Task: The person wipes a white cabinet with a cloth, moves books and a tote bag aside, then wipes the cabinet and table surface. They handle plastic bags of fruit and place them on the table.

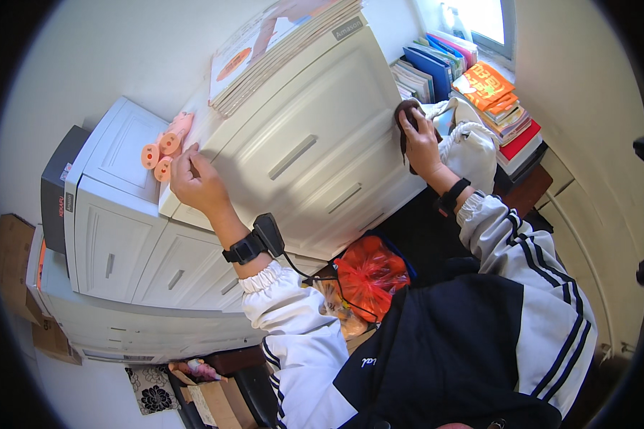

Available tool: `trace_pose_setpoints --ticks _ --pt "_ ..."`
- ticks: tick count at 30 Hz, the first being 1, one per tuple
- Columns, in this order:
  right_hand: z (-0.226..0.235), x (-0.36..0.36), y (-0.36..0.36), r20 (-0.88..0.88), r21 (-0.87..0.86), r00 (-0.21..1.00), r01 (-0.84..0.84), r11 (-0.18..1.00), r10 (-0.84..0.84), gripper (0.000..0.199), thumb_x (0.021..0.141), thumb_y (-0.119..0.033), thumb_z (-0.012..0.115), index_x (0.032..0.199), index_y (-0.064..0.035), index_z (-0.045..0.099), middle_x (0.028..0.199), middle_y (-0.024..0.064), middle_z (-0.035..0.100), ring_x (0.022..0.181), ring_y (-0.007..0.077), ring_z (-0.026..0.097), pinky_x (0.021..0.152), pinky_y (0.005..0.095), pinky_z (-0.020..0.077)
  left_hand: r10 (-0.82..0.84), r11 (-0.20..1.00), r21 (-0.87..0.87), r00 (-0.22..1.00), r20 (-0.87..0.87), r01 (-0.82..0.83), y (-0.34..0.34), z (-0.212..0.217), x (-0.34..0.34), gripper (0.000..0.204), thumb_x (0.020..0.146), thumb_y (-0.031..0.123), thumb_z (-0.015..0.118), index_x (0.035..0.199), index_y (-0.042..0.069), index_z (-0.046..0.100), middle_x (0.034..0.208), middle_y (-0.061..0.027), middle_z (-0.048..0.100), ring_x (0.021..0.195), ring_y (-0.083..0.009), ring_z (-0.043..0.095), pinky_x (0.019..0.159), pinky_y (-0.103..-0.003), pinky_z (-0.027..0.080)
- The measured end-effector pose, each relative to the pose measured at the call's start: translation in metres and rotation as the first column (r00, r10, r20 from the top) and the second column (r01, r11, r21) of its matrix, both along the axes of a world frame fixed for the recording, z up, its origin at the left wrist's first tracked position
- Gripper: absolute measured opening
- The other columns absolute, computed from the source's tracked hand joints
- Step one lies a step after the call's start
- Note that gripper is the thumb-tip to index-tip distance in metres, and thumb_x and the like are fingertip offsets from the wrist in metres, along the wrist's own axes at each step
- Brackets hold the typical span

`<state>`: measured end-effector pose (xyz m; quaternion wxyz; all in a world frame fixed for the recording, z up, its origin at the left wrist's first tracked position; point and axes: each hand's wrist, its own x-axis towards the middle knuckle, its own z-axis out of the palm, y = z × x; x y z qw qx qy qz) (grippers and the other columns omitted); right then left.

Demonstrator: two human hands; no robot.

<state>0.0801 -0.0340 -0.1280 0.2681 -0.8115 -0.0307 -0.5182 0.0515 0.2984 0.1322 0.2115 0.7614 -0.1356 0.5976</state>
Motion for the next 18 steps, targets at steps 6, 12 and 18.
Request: trace_pose_setpoints --ticks 6,12,18 --pt "0.002 -0.043 0.006 -0.391 0.212 0.906 -0.079 0.974 0.158 0.044 0.079 0.005 0.058 0.118 -0.0125 0.068 0.116 0.0126 0.063 0.105 0.0362 0.059 0.090 0.0409 0.0485 0.012 0.999 0.031 0.997 0.082 -0.014 0.002 0.000 0.006 0.016 0.081 0.009 0.058 0.082 0.001 0.072 0.073 -0.0088 0.065 0.063 -0.0213 0.060 0.059 -0.032 0.046" --pt "0.091 -0.062 0.048 0.091 0.099 0.908 -0.417 0.903 0.409 0.052 0.073 0.008 0.061 0.122 -0.0068 0.060 0.120 0.0123 0.061 0.110 0.0341 0.057 0.094 0.0419 0.0466 -0.016 1.000 -0.014 0.999 0.047 0.017 0.004 0.000 0.003 0.016 0.079 0.009 0.059 0.081 0.002 0.073 0.072 -0.0089 0.065 0.060 -0.0210 0.059 0.057 -0.031 0.045" --pt "0.161 -0.052 0.096 0.021 -0.205 0.909 -0.403 0.892 0.416 0.039 0.073 0.003 0.060 0.111 -0.0054 0.063 0.113 0.0088 0.062 0.101 0.0287 0.058 0.084 0.0388 0.0486 -0.044 0.998 -0.055 0.999 0.004 0.044 0.001 0.001 -0.001 0.016 0.080 0.012 0.061 0.082 0.003 0.073 0.074 -0.0087 0.066 0.062 -0.0230 0.060 0.061 -0.034 0.046"
